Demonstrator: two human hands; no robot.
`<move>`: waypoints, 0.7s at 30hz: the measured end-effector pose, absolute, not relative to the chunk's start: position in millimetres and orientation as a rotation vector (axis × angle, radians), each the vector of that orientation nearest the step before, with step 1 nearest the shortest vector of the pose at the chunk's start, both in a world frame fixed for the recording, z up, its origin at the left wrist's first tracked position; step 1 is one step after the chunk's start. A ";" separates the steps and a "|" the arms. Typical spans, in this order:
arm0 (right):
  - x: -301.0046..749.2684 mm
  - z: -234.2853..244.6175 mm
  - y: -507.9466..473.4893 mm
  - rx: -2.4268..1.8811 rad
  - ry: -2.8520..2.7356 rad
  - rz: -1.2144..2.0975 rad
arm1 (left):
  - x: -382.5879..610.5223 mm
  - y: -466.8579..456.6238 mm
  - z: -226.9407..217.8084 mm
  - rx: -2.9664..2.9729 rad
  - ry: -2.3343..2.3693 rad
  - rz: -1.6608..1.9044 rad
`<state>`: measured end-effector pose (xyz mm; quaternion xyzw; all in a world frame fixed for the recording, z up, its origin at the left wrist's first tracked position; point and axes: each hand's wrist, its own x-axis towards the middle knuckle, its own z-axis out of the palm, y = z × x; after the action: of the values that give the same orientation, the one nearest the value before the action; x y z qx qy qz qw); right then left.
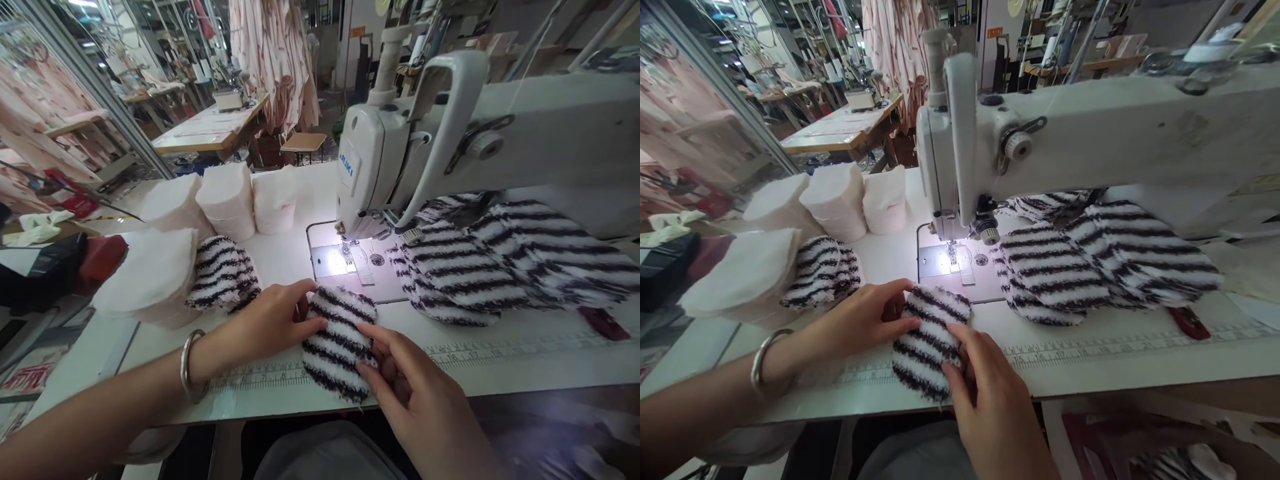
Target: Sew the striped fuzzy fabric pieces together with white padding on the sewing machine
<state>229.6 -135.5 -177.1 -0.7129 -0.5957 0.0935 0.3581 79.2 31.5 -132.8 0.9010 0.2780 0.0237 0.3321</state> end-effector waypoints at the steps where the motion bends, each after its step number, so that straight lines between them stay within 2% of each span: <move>1: 229.1 -177.4 -135.0 -1.831 -1.559 0.212 | 79.8 31.3 -132.7 2.413 0.733 0.068; 6: 223.3 -177.3 -134.4 -1.841 -1.683 0.117 | 97.3 38.4 -129.4 2.659 0.747 0.198; 13: 214.7 -191.0 -132.0 -1.879 -1.727 -0.258 | 117.0 46.0 -131.8 2.440 0.856 0.026; 21: 213.7 -191.7 -126.6 -1.904 -1.638 -0.351 | 108.5 35.1 -137.4 2.340 1.047 0.059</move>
<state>213.7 -126.6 -191.7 -0.7166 -0.6165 -0.1323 0.2983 108.5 35.1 -137.4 0.8748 0.3913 0.0222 0.2848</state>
